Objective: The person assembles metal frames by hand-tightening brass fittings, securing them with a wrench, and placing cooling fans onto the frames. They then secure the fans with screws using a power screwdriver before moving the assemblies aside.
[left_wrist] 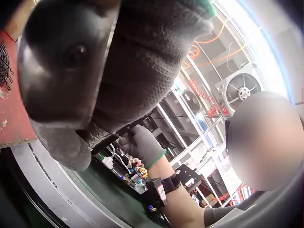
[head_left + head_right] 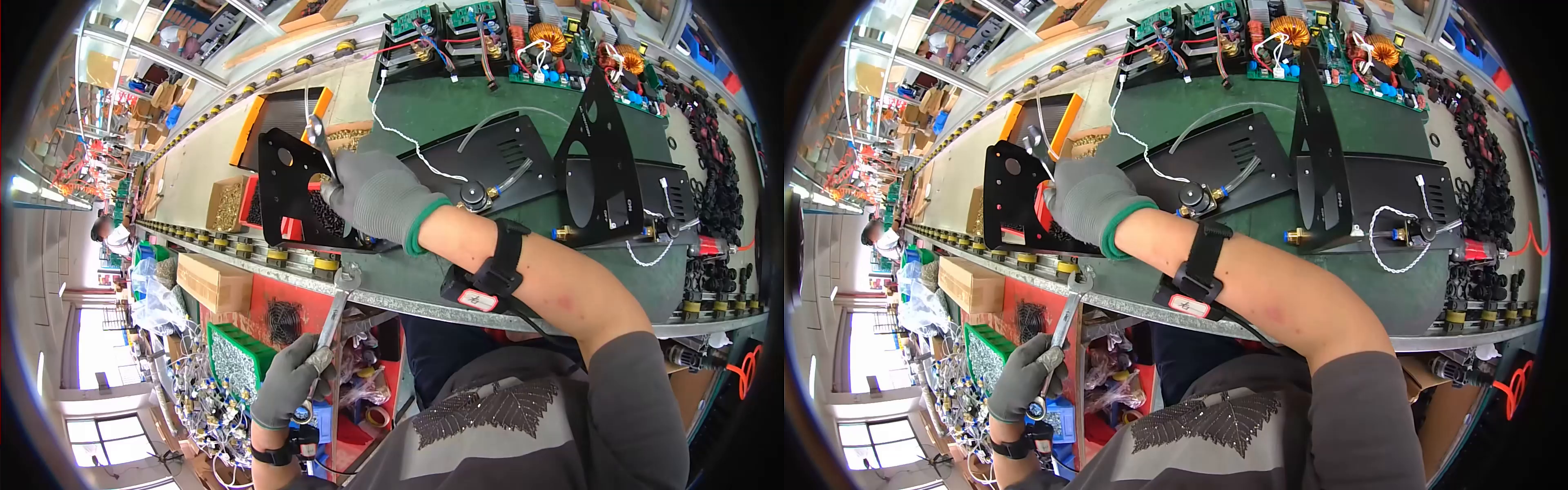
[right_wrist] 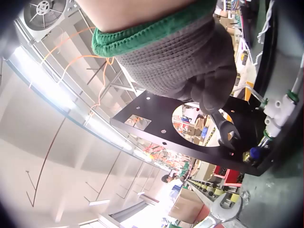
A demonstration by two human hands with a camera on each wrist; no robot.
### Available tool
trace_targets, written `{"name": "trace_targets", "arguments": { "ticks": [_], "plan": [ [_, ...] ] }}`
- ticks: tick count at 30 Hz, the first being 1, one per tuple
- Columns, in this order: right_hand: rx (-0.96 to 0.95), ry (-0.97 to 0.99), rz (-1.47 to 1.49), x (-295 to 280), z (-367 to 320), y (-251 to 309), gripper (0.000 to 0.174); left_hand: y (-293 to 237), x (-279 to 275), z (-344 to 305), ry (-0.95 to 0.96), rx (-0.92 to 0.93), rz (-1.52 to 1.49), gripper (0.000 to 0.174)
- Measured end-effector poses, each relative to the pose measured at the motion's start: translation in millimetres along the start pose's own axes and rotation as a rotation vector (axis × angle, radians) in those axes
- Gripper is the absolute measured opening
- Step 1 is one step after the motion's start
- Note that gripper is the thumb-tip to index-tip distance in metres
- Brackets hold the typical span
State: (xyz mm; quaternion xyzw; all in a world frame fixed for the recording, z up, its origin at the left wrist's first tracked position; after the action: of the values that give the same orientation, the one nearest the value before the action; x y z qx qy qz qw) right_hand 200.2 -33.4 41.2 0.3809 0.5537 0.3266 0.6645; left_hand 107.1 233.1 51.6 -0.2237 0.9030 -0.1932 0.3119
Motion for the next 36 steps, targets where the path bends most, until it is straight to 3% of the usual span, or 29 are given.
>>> {"name": "trace_targets", "arguments": {
  "ticks": [12, 14, 17, 21, 23, 26, 28, 31, 32, 33, 35, 36],
  "plan": [
    [-0.075, 0.067, 0.034, 16.2, 2.5, 4.6, 0.032, -12.8, -1.5, 5.5, 0.008, 0.024, 0.024, 0.024],
    [0.000, 0.140, 0.071, 19.8, 4.8, 0.8, 0.033, -13.4, -2.3, 7.0, 0.012, 0.034, 0.027, 0.025],
    [-0.083, 0.094, 0.038, 23.5, 3.1, 3.7, 0.032, -15.5, -6.9, 8.0, 0.010, 0.054, 0.051, 0.025],
    [-0.045, 0.079, 0.134, 26.9, 2.0, -1.3, 0.024, -30.9, -15.8, 0.5, 0.013, 0.055, 0.168, 0.022],
    [-0.083, 0.067, 0.030, 23.7, 0.8, 3.1, 0.022, -36.7, -23.3, -1.2, -0.007, 0.072, 0.123, 0.022],
    [-0.106, 0.090, 0.027, 26.6, 3.6, 0.1, 0.021, -37.0, -30.3, -0.7, 0.006, 0.126, 0.200, 0.024],
    [-0.105, 0.144, 0.069, 32.4, 5.1, -4.2, 0.025, -41.5, -33.9, -0.5, -0.072, 0.335, 0.489, 0.026],
    [-0.165, 0.096, 0.108, 29.1, 3.5, 0.3, 0.023, -34.8, -38.0, 2.2, -0.090, 0.427, 0.515, 0.030],
    [-0.129, 0.102, 0.102, 27.1, 2.3, 2.6, 0.021, -34.0, -39.4, -4.3, 0.002, 0.301, 0.359, 0.034],
    [-0.091, 0.106, 0.099, 26.1, 0.2, 4.5, 0.019, -32.3, -41.4, -2.8, -0.009, 0.299, 0.326, 0.034],
    [-0.208, 0.061, -0.032, 24.6, -4.9, 15.2, 0.015, -20.3, -36.4, -1.0, 0.181, 0.207, 0.008, 0.035],
    [-0.176, 0.066, 0.001, 24.6, -4.7, 13.1, 0.015, -20.2, -37.0, -0.7, 0.157, 0.221, 0.044, 0.038]
  ]
}}
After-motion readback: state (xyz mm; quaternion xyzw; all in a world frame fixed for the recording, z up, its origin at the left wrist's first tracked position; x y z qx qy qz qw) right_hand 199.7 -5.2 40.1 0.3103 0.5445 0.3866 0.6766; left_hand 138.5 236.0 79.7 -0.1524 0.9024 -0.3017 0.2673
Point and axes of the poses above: each hand's wrist, its own z-axis towards the middle knuckle, its own x-axis out of the palm, y = z × x, the point moved 6 cm from there along z, towards the middle knuckle, and after that the axes turned 3 degrees about z, right-handed, at the moved point
